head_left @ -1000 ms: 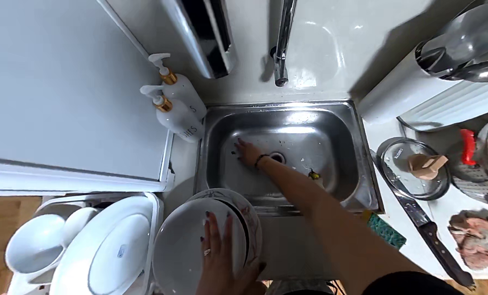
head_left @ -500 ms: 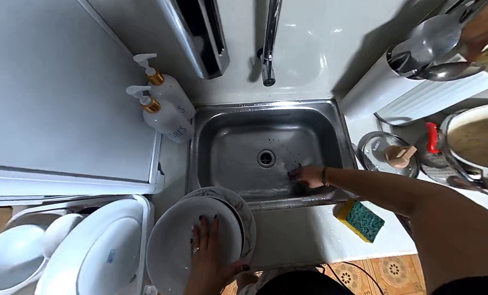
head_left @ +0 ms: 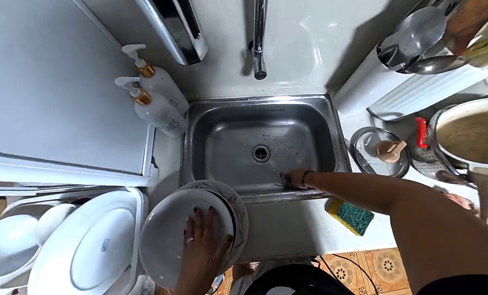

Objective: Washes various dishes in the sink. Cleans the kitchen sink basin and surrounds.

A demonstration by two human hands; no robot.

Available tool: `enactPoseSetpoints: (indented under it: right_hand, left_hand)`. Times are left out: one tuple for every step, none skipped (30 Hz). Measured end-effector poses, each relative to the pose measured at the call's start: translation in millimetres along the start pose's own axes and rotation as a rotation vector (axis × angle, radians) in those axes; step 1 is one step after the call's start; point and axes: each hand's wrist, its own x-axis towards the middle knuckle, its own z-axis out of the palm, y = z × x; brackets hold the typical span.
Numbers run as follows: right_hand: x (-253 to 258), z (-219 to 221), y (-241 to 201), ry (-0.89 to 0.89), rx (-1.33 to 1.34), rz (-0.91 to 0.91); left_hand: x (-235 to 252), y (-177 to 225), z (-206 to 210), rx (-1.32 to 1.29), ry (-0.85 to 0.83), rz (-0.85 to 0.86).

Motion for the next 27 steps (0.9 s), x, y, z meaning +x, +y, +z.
enactPoseSetpoints:
  right_hand:
    - [2, -1, 1, -0.023, 0.0, -0.038]
    - [5, 0, 4, -0.025, 0.016, -0.089]
    - [7, 3, 7, -0.012, 0.04, -0.143]
    - [6, 5, 6, 0.01, 0.07, -0.194]
    - [4, 6, 4, 0.032, 0.099, -0.236]
    - [2, 6, 2, 0.051, 0.12, -0.264]
    - [1, 4, 0, 0.065, 0.13, -0.279]
    - [-1, 2, -4, 0.073, 0.136, -0.286]
    - [-3, 0, -7, 0.08, 0.133, -0.29]
    - [-6, -2, -12, 0.087, 0.127, -0.291]
    - [-8, -4, -15, 0.098, 0.127, -0.296]
    - [-9, -5, -18, 0.101, 0.139, -0.301]
    - [-11, -10, -21, 0.093, 0.171, -0.308]
    - [-13, -16, -24, 0.074, 0.231, -0.312]
    - [-18, -24, -29, 0.045, 0.317, -0.299]
    - [-23, -31, -35, 0.015, 0.422, -0.264]
    - [-28, -37, -39, 0.006, 0.529, -0.226]
    - [-34, -44, -40, 0.013, 0.64, -0.19]
    - [-46, -53, -43, 0.041, 0.763, -0.162]
    - [-66, -65, -52, 0.086, 0.891, -0.142]
    - [-88, -77, -61, 0.127, 1.016, -0.138]
    - [-105, -86, -68, 0.178, 1.129, -0.125]
    - [-115, -92, -71, 0.227, 1.191, -0.09]
    - [-114, -93, -67, 0.263, 1.212, -0.042]
    - [-105, -90, -59, 0.285, 1.211, -0.008]
    - [-103, -90, -57, 0.308, 1.203, -0.01]
    - [-111, -94, -66, 0.336, 1.202, -0.065]
  left_hand:
    - [0, -2, 8, 0.013, 0.025, -0.014]
    - [0, -3, 13, 0.021, 0.04, -0.023]
    - [1, -2, 13, 0.023, 0.047, -0.026]
    - [2, 0, 11, 0.017, 0.047, -0.028]
    - [3, 3, 8, 0.008, 0.048, -0.03]
    - [3, 6, 5, 0.003, 0.047, -0.036]
    - [4, 9, 2, 0.003, 0.047, -0.043]
    - [5, 11, 1, 0.006, 0.047, -0.05]
    - [5, 12, 0, 0.007, 0.049, -0.054]
    - [4, 12, 1, 0.007, 0.057, -0.055]
    - [5, 11, 2, 0.007, 0.066, -0.054]
    - [6, 11, 0, 0.002, 0.071, -0.051]
    - [7, 12, -3, -0.009, 0.069, -0.049]
    - [9, 13, -8, -0.024, 0.061, -0.047]
    - [10, 11, -12, -0.041, 0.051, -0.044]
    - [10, 6, -16, -0.057, 0.044, -0.039]
    - [10, 2, -20, -0.073, 0.038, -0.036]
    - [9, 0, -30, -0.089, 0.029, -0.037]
    - [6, 0, -43, -0.105, 0.017, -0.041]
    - [1, 3, -59, -0.121, 0.001, -0.048]
    - [-5, 6, -76, -0.139, -0.011, -0.053]
    - [-13, 11, -96, -0.166, -0.026, -0.059]
    - [-24, 16, -116, -0.206, -0.056, -0.059]
    - [-37, 21, -138, -0.255, -0.101, -0.04]
    - [-51, 22, -159, -0.312, -0.138, 0.006]
    - [-65, 21, -179, -0.385, -0.154, 0.073]
    - [-81, 17, -197, -0.48, -0.139, 0.147]
